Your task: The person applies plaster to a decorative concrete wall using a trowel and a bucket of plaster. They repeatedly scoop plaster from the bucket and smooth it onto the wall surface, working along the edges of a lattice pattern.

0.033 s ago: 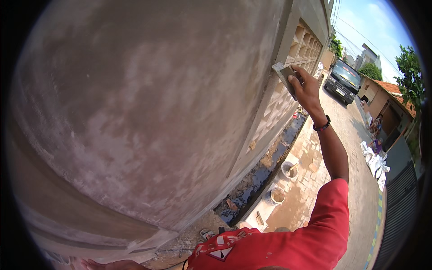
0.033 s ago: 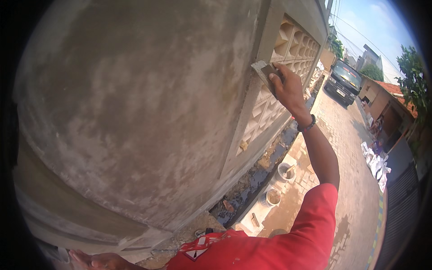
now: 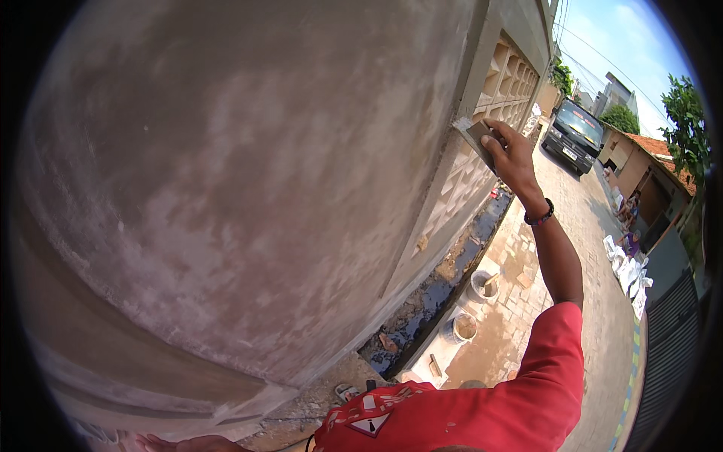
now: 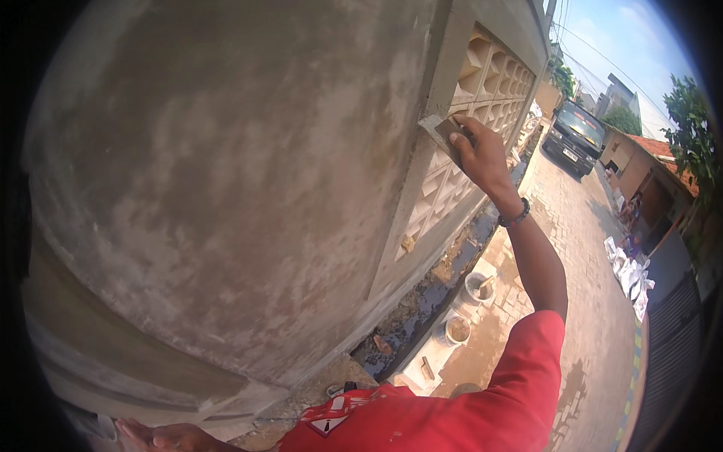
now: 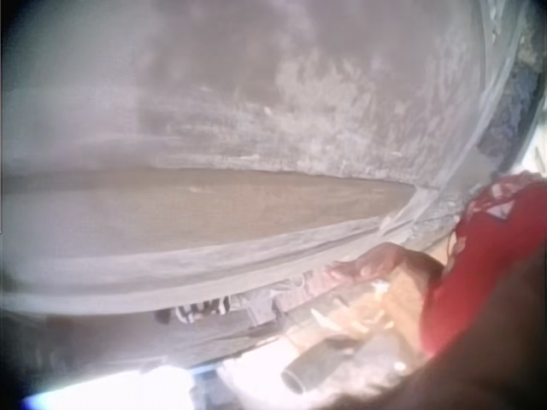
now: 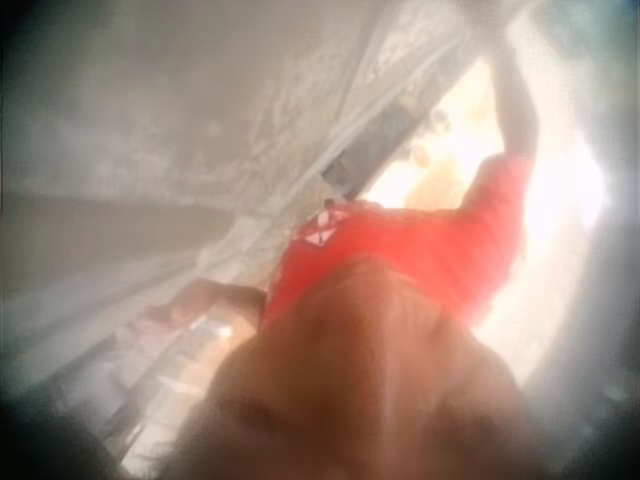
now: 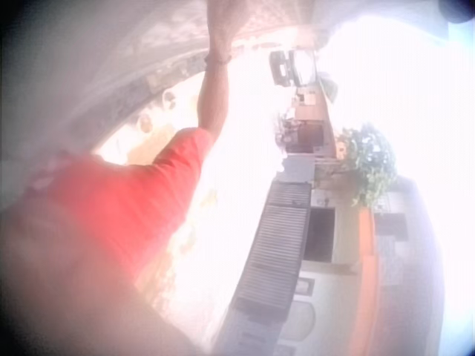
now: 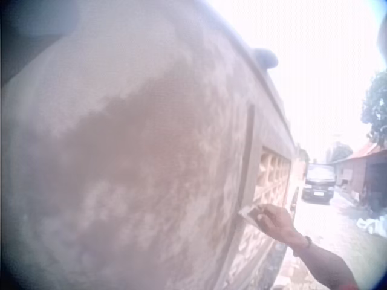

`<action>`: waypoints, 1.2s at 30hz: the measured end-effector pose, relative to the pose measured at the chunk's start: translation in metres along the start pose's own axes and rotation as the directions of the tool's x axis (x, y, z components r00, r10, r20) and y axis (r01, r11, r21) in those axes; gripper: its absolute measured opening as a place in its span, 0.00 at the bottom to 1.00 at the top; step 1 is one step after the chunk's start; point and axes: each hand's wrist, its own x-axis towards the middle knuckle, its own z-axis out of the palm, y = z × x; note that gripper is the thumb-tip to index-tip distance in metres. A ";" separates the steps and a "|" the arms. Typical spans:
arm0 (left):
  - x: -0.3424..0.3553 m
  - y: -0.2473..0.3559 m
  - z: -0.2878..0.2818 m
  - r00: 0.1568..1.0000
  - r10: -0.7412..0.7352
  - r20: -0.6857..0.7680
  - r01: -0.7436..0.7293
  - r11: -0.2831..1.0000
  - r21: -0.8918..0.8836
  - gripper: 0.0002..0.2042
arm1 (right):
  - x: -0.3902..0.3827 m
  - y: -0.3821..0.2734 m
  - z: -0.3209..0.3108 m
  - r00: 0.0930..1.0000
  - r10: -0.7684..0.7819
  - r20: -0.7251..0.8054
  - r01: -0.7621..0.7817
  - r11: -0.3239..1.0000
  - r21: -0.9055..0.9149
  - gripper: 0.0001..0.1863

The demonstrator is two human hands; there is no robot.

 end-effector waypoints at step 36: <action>0.013 0.066 0.003 0.893 -0.043 0.448 0.071 0.996 -0.046 0.31 | 0.209 0.032 -0.072 0.870 -0.269 -0.412 0.277 0.960 -0.042 0.21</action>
